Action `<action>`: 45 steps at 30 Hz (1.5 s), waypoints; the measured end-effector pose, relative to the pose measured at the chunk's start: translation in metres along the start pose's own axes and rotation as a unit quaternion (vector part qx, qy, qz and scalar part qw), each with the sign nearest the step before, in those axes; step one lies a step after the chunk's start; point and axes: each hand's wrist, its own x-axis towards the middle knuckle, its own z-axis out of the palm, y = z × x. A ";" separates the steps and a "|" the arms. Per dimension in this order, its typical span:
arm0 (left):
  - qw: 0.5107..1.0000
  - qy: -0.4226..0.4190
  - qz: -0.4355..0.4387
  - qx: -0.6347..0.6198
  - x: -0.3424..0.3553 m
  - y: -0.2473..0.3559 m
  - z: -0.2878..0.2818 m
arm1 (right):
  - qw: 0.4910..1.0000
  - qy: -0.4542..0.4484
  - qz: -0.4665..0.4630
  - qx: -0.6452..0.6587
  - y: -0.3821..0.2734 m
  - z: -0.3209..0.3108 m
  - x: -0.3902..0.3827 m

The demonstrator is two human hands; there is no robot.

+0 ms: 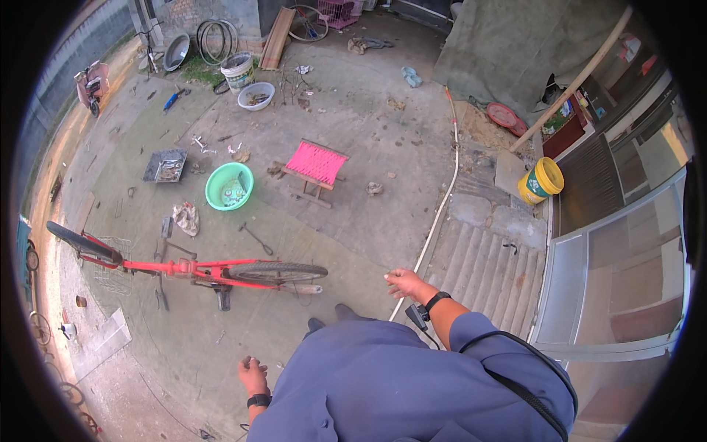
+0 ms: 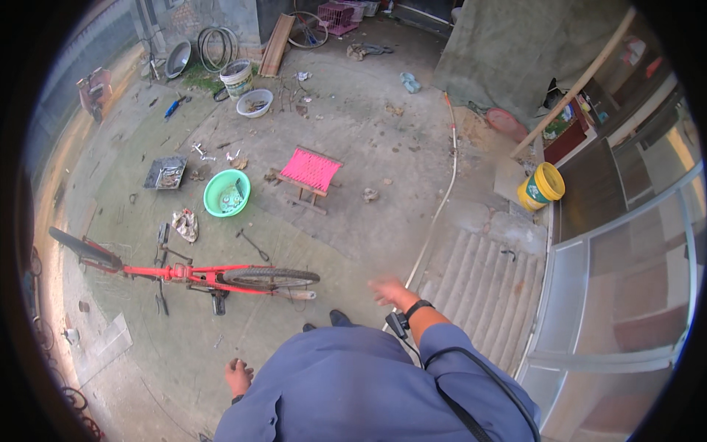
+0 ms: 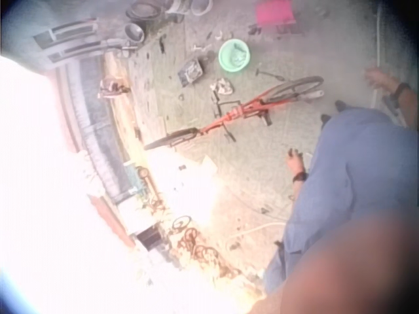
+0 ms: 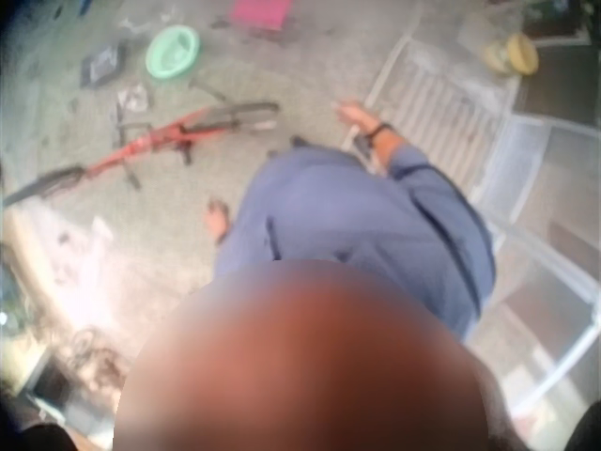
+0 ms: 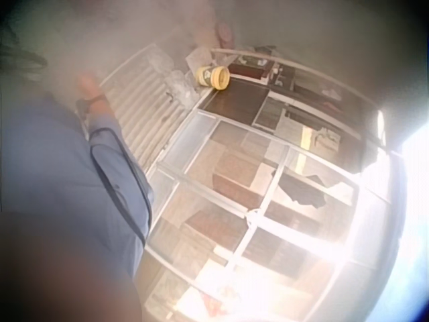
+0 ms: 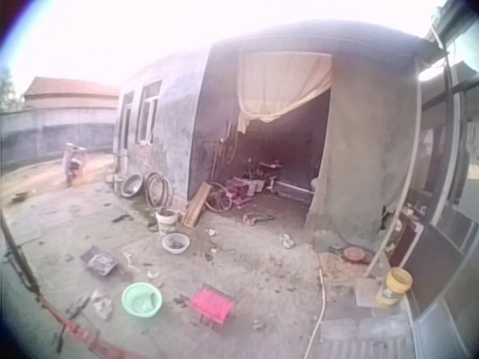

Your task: The person works on the rear wheel of a red bicycle, adjusting the axle nuts and chain alignment while seated on a small stool. They rotate the wheel to check the chain and make repeated adjustments to the axle nuts.

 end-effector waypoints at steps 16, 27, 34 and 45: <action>0.999 0.007 0.030 0.016 -0.017 -0.018 0.007 | 0.999 -0.022 0.018 0.022 0.018 -0.030 -0.002; 0.999 0.016 0.029 0.024 -0.036 -0.020 0.012 | 0.999 -0.032 0.023 0.008 0.019 -0.038 0.009; 1.000 0.022 0.014 0.016 -0.043 -0.018 0.018 | 0.999 -0.030 0.024 0.010 0.018 -0.038 0.017; 1.000 0.022 0.009 0.007 -0.038 -0.013 0.025 | 0.999 -0.036 0.022 0.008 0.010 -0.041 0.020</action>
